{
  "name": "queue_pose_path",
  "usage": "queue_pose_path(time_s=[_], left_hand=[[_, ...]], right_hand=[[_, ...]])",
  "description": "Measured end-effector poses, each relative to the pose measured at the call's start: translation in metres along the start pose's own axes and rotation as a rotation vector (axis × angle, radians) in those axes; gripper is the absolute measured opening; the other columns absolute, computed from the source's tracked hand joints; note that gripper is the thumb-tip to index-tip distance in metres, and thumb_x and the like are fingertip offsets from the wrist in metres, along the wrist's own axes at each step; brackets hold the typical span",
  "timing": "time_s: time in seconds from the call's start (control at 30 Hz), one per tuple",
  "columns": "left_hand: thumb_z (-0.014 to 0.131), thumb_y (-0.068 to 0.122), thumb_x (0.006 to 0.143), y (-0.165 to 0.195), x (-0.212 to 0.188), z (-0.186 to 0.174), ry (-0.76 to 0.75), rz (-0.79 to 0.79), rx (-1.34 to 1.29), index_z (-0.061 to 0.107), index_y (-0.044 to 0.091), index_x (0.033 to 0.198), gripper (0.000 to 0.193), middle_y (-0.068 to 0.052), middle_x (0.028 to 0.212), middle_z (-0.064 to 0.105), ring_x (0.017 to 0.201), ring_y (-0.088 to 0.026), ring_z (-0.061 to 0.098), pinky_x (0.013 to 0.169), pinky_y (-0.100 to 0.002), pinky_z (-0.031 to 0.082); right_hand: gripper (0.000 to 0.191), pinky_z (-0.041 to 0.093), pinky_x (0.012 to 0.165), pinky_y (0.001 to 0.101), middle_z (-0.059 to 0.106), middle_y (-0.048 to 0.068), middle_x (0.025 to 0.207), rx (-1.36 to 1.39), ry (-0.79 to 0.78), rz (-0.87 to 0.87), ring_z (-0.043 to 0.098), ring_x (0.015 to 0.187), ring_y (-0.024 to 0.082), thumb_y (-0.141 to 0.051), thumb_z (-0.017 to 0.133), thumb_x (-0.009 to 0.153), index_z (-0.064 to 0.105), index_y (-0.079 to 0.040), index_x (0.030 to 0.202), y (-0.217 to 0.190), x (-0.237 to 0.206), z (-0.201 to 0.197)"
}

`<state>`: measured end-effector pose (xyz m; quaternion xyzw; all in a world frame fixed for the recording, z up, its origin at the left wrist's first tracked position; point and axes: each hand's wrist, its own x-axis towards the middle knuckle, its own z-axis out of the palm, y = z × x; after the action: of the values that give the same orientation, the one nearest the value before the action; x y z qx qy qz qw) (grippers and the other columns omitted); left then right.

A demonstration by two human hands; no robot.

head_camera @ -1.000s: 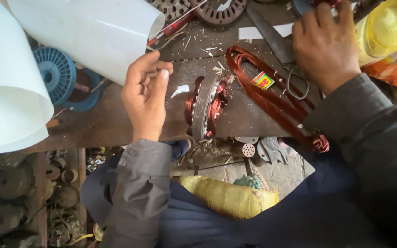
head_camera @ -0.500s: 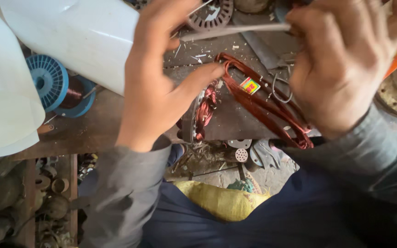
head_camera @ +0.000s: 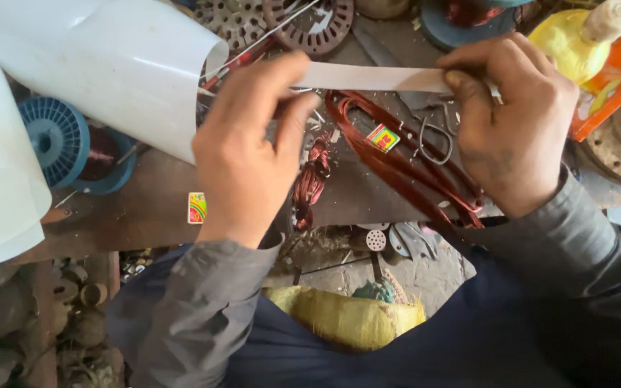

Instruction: The person winds copper wire into the slots of a motor stator by hand. They insert a white insulating strip into a slot and continue winding the copper wire around the stator core.

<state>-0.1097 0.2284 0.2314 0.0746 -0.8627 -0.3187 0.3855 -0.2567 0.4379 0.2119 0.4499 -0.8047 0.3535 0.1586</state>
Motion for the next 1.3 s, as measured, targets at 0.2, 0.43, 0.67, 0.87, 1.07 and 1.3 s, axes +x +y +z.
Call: queue_pose_path(time_s=[0.2, 0.43, 0.67, 0.87, 1.07, 1.3], left_hand=[[0.078, 0.008, 0.105, -0.01, 0.003, -0.014, 0.031, -0.046, -0.078, 0.062, 0.006, 0.13, 0.03, -0.011, 0.123, 0.064, 0.097, -0.016, 0.069, 0.079, -0.024, 0.059], [0.075, 0.003, 0.109, -0.029, -0.006, -0.012, 0.107, -0.148, -0.152, 0.072, 0.003, 0.116, 0.008, -0.007, 0.107, 0.077, 0.082, -0.009, 0.074, 0.07, -0.022, 0.058], [0.07, -0.001, 0.107, -0.046, -0.006, -0.001, 0.126, -0.293, -0.472, 0.068, 0.0, 0.126, 0.019, -0.009, 0.111, 0.077, 0.096, -0.014, 0.077, 0.082, -0.026, 0.066], [0.068, -0.003, 0.103, -0.044, -0.011, 0.019, 0.045, -0.435, -0.669, 0.068, -0.003, 0.123, 0.02, -0.012, 0.109, 0.075, 0.093, -0.015, 0.077, 0.079, -0.025, 0.064], [0.068, -0.001, 0.1, -0.038, -0.007, 0.022, 0.015, -0.558, -0.857, 0.068, -0.004, 0.122, 0.022, -0.012, 0.107, 0.075, 0.091, -0.015, 0.076, 0.078, -0.026, 0.063], [0.068, -0.003, 0.098, -0.027, 0.001, 0.027, 0.106, -0.571, -0.945, 0.068, -0.007, 0.12, 0.023, -0.012, 0.109, 0.074, 0.088, -0.017, 0.076, 0.077, -0.027, 0.063]], right_hand=[[0.011, 0.051, 0.085, 0.0365, 0.07, 0.014, 0.101, 0.019, -0.014, -0.056, 0.068, 0.092, 0.028, 0.012, 0.065, 0.1, 0.07, 0.003, 0.104, -0.015, 0.012, -0.005], [0.017, 0.056, 0.079, 0.0339, 0.071, 0.014, 0.105, 0.222, -0.081, 0.228, 0.071, 0.092, 0.024, -0.002, 0.072, 0.1, 0.071, -0.001, 0.116, 0.008, 0.013, 0.004], [0.028, 0.056, 0.084, 0.0491, 0.07, 0.023, 0.105, -0.31, -0.38, 0.146, 0.069, 0.096, 0.042, -0.014, 0.075, 0.092, 0.069, -0.001, 0.116, 0.069, -0.016, 0.039], [0.066, 0.055, 0.08, 0.0528, 0.064, 0.033, 0.109, -0.391, -0.643, 0.259, 0.067, 0.092, 0.049, -0.011, 0.071, 0.081, 0.049, -0.001, 0.143, 0.077, -0.013, 0.049], [0.08, 0.054, 0.082, 0.0528, 0.066, 0.031, 0.104, -0.329, -0.525, 0.314, 0.068, 0.093, 0.047, -0.015, 0.071, 0.076, 0.045, -0.006, 0.151, 0.045, 0.007, 0.027], [0.068, 0.055, 0.08, 0.0424, 0.07, 0.015, 0.097, -0.1, -0.418, 0.536, 0.071, 0.088, 0.031, -0.029, 0.07, 0.083, 0.052, -0.007, 0.145, 0.021, -0.015, -0.047]])
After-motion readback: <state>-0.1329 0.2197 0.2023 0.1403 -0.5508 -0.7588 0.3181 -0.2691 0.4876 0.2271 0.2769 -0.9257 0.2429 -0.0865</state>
